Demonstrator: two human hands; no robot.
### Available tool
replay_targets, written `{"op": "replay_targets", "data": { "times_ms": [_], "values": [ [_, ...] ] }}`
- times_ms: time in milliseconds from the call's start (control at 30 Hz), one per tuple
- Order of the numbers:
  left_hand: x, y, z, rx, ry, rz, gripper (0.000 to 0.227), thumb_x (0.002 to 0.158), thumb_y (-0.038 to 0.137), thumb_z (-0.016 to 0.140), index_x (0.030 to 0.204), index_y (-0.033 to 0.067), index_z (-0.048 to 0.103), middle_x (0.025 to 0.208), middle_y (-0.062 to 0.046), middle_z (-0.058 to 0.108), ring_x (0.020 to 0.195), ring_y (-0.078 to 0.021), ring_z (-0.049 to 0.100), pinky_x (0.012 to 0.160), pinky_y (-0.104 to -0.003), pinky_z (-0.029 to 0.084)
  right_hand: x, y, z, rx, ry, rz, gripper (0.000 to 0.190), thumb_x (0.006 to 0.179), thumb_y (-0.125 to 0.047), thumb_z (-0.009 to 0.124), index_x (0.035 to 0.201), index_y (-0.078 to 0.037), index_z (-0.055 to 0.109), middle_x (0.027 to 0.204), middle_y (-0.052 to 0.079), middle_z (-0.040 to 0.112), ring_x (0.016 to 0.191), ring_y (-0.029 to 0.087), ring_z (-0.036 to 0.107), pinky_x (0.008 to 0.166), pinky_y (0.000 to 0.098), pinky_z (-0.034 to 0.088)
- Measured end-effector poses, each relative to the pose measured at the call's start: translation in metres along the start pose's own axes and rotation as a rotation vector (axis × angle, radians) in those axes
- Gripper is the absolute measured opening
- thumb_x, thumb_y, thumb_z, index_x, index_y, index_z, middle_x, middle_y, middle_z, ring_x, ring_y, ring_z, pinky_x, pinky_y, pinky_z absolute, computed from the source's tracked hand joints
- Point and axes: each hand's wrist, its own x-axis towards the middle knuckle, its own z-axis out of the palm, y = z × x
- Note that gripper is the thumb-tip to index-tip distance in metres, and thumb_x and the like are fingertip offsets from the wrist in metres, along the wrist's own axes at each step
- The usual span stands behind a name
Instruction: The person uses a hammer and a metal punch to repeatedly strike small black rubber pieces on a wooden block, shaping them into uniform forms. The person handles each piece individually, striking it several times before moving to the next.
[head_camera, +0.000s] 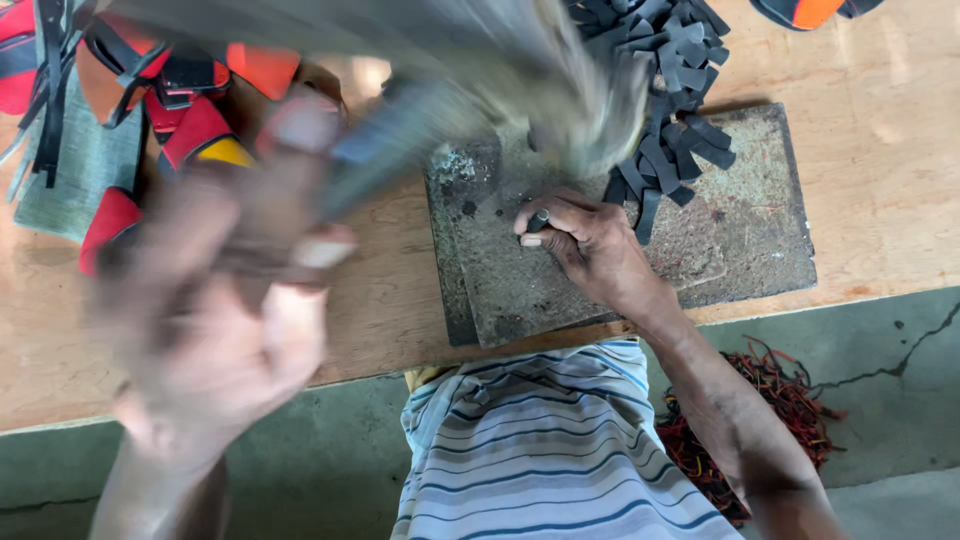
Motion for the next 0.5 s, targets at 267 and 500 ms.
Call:
{"op": "replay_targets", "data": {
  "times_ms": [267,500],
  "values": [
    [-0.002,-0.010,0.015,0.118,-0.088,0.099,0.044,0.107,0.012,0.069,0.150,0.0160,0.059,0.094,-0.010,0.061,0.066,-0.0205,0.058,0.057,-0.036,0.049,0.002,-0.003,-0.006,-0.033,-0.044,0.066,0.030,0.086,0.020,0.066,0.106,-0.002,0.066,0.108,0.009,0.071,0.096,0.021,0.078,0.076,0.0300,0.064],
    [-0.015,-0.015,0.017,0.091,-0.034,0.009,0.037,0.110,0.013,0.069,0.146,0.0123,0.062,0.091,-0.011,0.063,0.067,-0.0232,0.060,0.059,-0.037,0.049,0.002,-0.008,0.000,-0.090,-0.005,-0.092,0.037,0.079,0.018,0.066,0.111,0.000,0.068,0.113,0.014,0.070,0.101,0.028,0.072,0.082,0.0369,0.062]
  ]
}}
